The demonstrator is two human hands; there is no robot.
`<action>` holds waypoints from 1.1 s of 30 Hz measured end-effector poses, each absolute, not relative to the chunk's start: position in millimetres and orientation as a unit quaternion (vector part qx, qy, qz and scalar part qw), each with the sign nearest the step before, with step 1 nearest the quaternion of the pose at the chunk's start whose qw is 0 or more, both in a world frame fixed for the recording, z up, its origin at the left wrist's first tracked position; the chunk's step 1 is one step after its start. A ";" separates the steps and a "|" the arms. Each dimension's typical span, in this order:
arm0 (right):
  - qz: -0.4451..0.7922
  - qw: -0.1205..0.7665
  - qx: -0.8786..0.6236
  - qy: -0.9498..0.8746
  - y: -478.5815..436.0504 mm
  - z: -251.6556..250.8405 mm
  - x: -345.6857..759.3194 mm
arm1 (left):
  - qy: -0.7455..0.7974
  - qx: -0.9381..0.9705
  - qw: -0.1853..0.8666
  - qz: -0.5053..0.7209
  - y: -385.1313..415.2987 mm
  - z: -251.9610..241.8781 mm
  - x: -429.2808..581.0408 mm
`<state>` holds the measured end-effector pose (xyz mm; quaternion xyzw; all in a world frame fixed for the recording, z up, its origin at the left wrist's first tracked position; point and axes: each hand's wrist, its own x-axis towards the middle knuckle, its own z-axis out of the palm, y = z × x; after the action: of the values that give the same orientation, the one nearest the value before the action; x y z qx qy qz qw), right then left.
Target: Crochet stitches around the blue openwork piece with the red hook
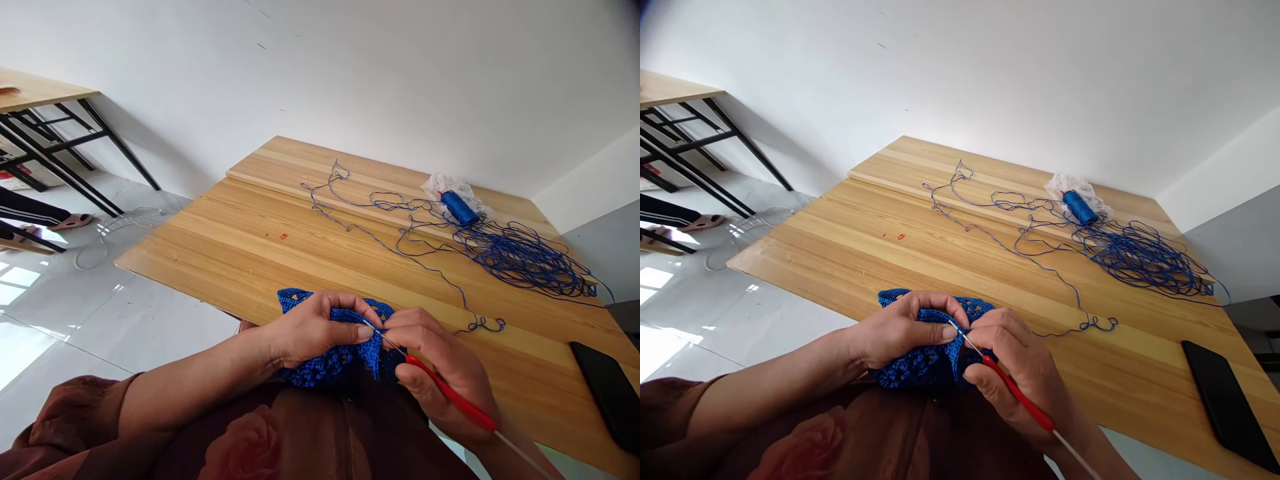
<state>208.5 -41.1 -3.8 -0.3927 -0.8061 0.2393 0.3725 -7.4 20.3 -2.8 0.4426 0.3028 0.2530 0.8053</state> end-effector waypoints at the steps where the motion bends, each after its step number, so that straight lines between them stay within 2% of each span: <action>1: 0.172 0.369 -0.393 -0.824 -41.5 -4.0 207.1 | 0.313 0.441 0.798 0.267 19.3 -1.8 -6.3; 3: 0.067 0.360 -0.392 -0.844 -42.0 -4.2 205.8 | 0.328 0.435 0.788 0.286 17.9 0.9 -3.8; 6: 0.004 0.350 -0.389 -0.852 -42.8 -7.2 205.5 | 0.341 0.405 0.798 0.289 16.4 4.1 -0.2; 9: 0.004 0.354 -0.408 -0.842 -44.5 -14.0 204.1 | 0.357 0.400 0.793 0.288 15.0 5.3 1.7; 16: 0.085 0.391 -0.480 -0.781 -48.0 -22.8 198.5 | 0.385 0.501 0.713 0.303 11.5 7.0 -0.9; 22: 0.037 0.374 -0.419 -0.827 -46.8 -17.2 205.2 | 0.357 0.416 0.781 0.299 10.1 3.0 0.3; 26: 0.031 0.371 -0.425 -0.825 -49.0 -19.5 204.7 | 0.353 0.419 0.787 0.283 10.9 1.6 -0.1; 30: 0.058 0.386 -0.471 -0.791 -49.5 -18.8 199.0 | 0.376 0.510 0.723 0.275 11.8 5.4 -2.5; 33: 0.027 0.368 -0.467 -0.804 -47.4 -12.8 199.4 | 0.394 0.583 0.652 0.283 10.6 5.6 -4.4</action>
<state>199.4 -47.4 -12.8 -0.4666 -0.8038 0.0274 0.3681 -4.4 10.6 5.6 0.5834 0.3936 0.2829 0.6516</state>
